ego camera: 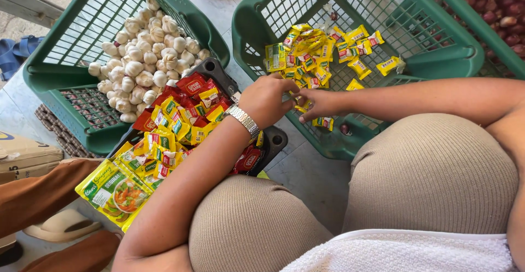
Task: The person sorts yellow, red, and green packets from a black tray and one green basket into another green basket by hand.
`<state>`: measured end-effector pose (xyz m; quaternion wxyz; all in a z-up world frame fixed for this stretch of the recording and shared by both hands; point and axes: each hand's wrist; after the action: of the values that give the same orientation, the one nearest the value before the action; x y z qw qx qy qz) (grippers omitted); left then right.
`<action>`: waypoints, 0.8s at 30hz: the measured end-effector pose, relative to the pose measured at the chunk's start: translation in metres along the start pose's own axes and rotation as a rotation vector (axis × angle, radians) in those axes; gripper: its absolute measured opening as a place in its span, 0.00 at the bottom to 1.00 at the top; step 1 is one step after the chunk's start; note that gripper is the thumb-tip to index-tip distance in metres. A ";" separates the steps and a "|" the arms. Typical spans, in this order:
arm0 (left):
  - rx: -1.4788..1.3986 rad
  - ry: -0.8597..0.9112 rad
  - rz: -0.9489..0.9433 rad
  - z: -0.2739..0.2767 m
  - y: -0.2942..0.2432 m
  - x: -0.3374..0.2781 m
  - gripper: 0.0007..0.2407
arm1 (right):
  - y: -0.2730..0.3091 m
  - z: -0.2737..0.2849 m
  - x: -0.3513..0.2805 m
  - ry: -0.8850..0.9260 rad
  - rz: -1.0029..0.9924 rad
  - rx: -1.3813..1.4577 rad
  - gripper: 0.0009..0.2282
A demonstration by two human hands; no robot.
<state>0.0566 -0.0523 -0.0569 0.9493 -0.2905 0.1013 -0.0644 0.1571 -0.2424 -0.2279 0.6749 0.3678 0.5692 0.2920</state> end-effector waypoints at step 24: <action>-0.053 -0.060 0.038 0.010 0.007 -0.006 0.14 | 0.082 0.032 -0.026 0.230 0.016 0.708 0.12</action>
<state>0.0536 -0.0402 -0.0515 0.9450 -0.3152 0.0797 -0.0351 0.1859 -0.2233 -0.1431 0.4354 0.5477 0.7041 0.1216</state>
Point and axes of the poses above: each hand's wrist, its own x-axis towards the middle knuckle, its own z-axis out of the back of the hand, y = z × x, and after that the axes turned 1 degree about -z, right-handed
